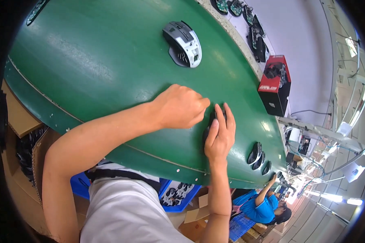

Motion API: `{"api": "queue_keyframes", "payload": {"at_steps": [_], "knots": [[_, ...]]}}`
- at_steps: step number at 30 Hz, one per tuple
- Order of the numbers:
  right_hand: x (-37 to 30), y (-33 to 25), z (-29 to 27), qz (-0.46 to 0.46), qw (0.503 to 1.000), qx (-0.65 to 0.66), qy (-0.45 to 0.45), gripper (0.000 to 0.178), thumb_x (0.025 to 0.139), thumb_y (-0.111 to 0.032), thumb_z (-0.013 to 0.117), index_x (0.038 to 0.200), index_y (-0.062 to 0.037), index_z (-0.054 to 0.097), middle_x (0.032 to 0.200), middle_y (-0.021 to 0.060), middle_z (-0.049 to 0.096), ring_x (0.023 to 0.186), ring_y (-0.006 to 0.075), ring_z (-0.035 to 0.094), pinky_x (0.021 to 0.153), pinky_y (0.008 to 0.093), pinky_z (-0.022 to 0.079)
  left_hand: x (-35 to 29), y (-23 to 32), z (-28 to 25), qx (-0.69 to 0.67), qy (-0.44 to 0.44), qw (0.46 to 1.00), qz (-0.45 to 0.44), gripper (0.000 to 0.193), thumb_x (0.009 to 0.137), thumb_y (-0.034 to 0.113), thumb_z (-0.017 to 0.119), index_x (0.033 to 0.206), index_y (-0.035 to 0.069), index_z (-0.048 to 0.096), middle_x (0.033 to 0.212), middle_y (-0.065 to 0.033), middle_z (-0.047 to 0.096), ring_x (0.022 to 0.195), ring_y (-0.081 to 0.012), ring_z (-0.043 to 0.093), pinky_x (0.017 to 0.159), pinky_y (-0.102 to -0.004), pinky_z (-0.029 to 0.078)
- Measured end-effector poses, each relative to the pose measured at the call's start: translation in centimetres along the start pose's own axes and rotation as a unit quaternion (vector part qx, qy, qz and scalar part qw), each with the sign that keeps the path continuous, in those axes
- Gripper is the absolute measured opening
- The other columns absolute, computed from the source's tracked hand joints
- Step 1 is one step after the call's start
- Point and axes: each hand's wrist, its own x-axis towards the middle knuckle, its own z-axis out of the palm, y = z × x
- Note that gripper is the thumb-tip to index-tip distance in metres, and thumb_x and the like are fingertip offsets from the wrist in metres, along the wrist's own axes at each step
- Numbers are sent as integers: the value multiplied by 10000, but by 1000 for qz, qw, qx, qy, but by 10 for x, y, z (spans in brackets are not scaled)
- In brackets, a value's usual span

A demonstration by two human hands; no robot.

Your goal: The person assembles computer mice on a factory assembly line by installing internal components and scroll wheels onto the mouse bases, fitting the top covers onto the bases by hand, and placing the assembled mice along the conveyor belt.

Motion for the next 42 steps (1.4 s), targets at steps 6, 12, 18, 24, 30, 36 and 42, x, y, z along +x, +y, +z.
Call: {"api": "queue_keyframes", "payload": {"at_steps": [6,12,18,24,30,36,42], "knots": [[1,17,0,71,967,242,-48,485,1048,-299,302,1316,24,544,1440,187,460,1351,303,414,1125,376,290,-12,-9,2,-20,40,999,-9,157,776,180,603,751,32,651,634,-190,646,599,-364,669,556,-463,547],[9,22,-2,77,983,162,-39,491,1060,-304,305,1345,44,501,1450,218,443,1371,332,396,1128,394,292,-15,-9,3,-33,75,997,-4,122,798,137,607,717,47,596,600,-148,618,552,-343,626,517,-449,514],[18,9,1,17,999,35,-18,469,1023,-265,383,1398,8,453,1473,220,408,1365,363,395,1124,405,297,-9,-6,4,-28,65,997,10,127,792,139,616,707,46,594,597,-149,618,554,-342,630,511,-450,515],[6,25,4,104,935,338,-1,326,918,-106,525,1201,30,615,1309,174,586,1241,279,531,1068,381,376,-16,-8,3,-40,86,995,9,124,796,140,616,713,49,596,594,-160,616,541,-348,624,504,-451,516],[1,19,-1,13,981,190,21,354,767,-99,665,1112,-18,665,1254,156,624,1206,319,558,1043,409,411,-15,-3,4,-50,69,996,11,113,797,136,615,727,47,609,604,-152,623,544,-349,622,505,-460,506],[2,22,1,-5,982,183,45,368,745,-88,658,1106,-21,670,1235,158,634,1185,333,568,1032,423,419,-16,-5,3,-57,54,997,14,75,797,119,615,768,53,635,630,-137,642,562,-337,631,520,-441,506],[-1,27,0,-12,981,188,45,355,738,-74,641,1087,-20,675,1208,161,641,1155,349,581,1024,430,425,-15,0,0,-70,48,996,16,41,789,98,629,785,59,638,641,-130,651,559,-320,635,514,-424,506]]}}
